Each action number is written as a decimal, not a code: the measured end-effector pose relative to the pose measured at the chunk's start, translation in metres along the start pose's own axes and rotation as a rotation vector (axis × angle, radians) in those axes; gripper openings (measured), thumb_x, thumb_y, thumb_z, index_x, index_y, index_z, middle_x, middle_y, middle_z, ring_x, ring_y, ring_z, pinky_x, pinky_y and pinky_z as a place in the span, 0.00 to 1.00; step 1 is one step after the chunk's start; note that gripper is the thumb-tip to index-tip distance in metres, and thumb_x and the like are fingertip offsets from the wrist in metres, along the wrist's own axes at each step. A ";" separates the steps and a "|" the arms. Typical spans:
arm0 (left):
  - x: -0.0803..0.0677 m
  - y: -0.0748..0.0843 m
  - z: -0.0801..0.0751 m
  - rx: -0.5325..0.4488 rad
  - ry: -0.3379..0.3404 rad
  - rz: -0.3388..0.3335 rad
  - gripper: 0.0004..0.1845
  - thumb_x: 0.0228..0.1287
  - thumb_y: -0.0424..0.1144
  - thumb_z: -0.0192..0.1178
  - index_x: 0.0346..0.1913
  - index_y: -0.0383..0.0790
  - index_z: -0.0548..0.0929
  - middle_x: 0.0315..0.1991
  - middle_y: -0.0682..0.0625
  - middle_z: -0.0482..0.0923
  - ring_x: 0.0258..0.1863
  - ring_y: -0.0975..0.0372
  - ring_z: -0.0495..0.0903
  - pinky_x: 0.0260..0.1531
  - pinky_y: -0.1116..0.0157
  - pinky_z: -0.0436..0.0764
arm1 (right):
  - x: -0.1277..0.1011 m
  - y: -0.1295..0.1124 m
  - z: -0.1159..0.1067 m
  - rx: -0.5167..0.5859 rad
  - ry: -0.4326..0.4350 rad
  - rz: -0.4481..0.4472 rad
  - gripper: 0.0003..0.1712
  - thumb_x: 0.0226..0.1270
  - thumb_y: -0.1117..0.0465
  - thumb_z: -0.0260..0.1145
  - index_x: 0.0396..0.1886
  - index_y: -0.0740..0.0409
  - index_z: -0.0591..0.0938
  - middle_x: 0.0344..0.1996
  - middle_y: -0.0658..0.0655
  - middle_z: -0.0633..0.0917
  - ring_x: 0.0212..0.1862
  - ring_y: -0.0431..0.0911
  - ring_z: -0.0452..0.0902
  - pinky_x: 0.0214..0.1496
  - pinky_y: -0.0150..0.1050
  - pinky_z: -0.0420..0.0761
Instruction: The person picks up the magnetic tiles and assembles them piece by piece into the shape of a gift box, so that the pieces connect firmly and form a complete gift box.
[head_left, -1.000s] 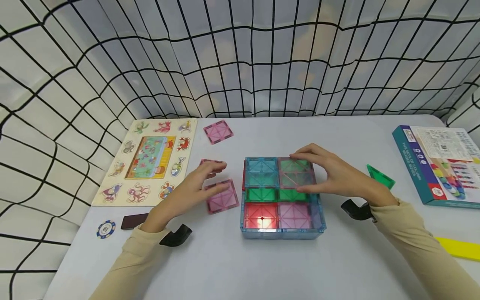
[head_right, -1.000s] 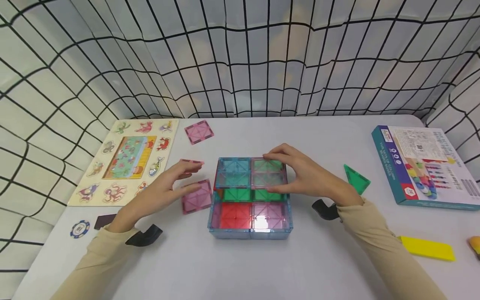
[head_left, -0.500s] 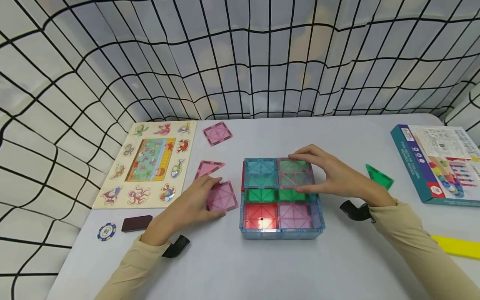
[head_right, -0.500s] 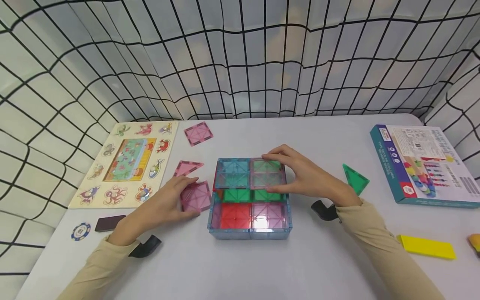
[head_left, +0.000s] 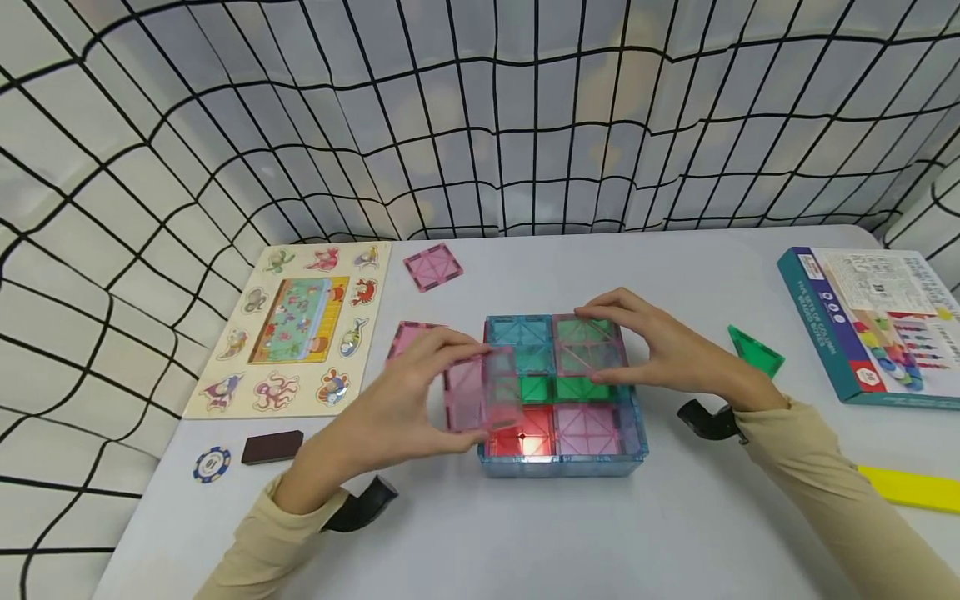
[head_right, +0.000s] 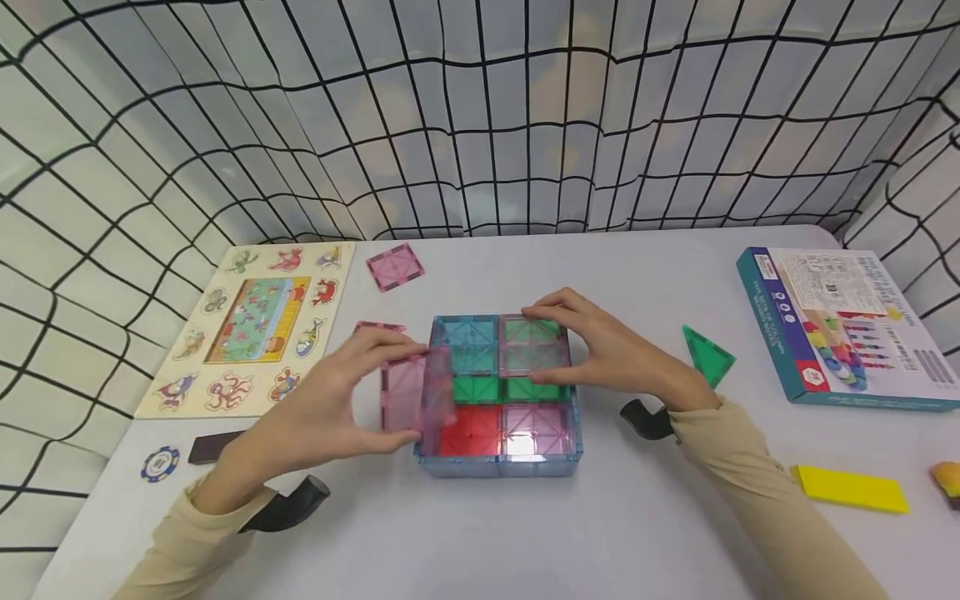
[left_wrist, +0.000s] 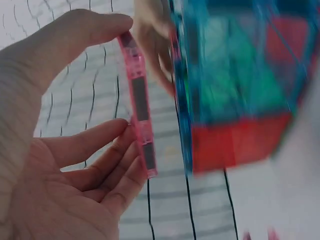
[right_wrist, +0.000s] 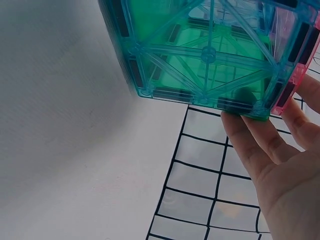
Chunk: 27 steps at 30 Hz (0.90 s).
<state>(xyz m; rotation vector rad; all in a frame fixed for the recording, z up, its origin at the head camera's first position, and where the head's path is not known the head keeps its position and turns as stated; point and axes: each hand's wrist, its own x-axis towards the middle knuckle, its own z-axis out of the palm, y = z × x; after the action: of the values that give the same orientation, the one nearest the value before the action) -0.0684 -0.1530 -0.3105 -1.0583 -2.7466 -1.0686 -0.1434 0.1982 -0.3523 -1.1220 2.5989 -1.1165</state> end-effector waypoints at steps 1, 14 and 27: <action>0.005 0.005 0.005 -0.003 -0.030 0.019 0.43 0.48 0.41 0.84 0.68 0.34 0.78 0.63 0.48 0.73 0.63 0.56 0.72 0.62 0.54 0.79 | 0.000 0.001 0.000 -0.001 0.002 -0.003 0.45 0.58 0.54 0.84 0.73 0.56 0.75 0.66 0.51 0.74 0.69 0.49 0.70 0.69 0.57 0.74; 0.024 0.015 0.027 0.087 -0.138 0.083 0.40 0.51 0.41 0.84 0.67 0.33 0.80 0.61 0.48 0.74 0.59 0.57 0.74 0.57 0.60 0.80 | -0.001 0.001 0.000 0.014 0.007 -0.008 0.44 0.59 0.54 0.83 0.74 0.55 0.75 0.66 0.50 0.73 0.69 0.48 0.70 0.69 0.56 0.74; 0.000 -0.003 0.022 -0.162 -0.087 -0.239 0.64 0.47 0.53 0.85 0.83 0.41 0.56 0.76 0.47 0.60 0.72 0.48 0.70 0.69 0.45 0.73 | -0.004 -0.003 0.001 0.003 -0.005 0.044 0.44 0.62 0.51 0.81 0.75 0.53 0.74 0.68 0.51 0.72 0.72 0.50 0.66 0.71 0.60 0.71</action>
<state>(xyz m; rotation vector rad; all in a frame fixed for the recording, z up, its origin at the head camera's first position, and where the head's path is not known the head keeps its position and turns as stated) -0.0652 -0.1419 -0.3293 -0.8233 -2.9582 -1.3248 -0.1388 0.1986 -0.3521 -1.0607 2.6031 -1.1069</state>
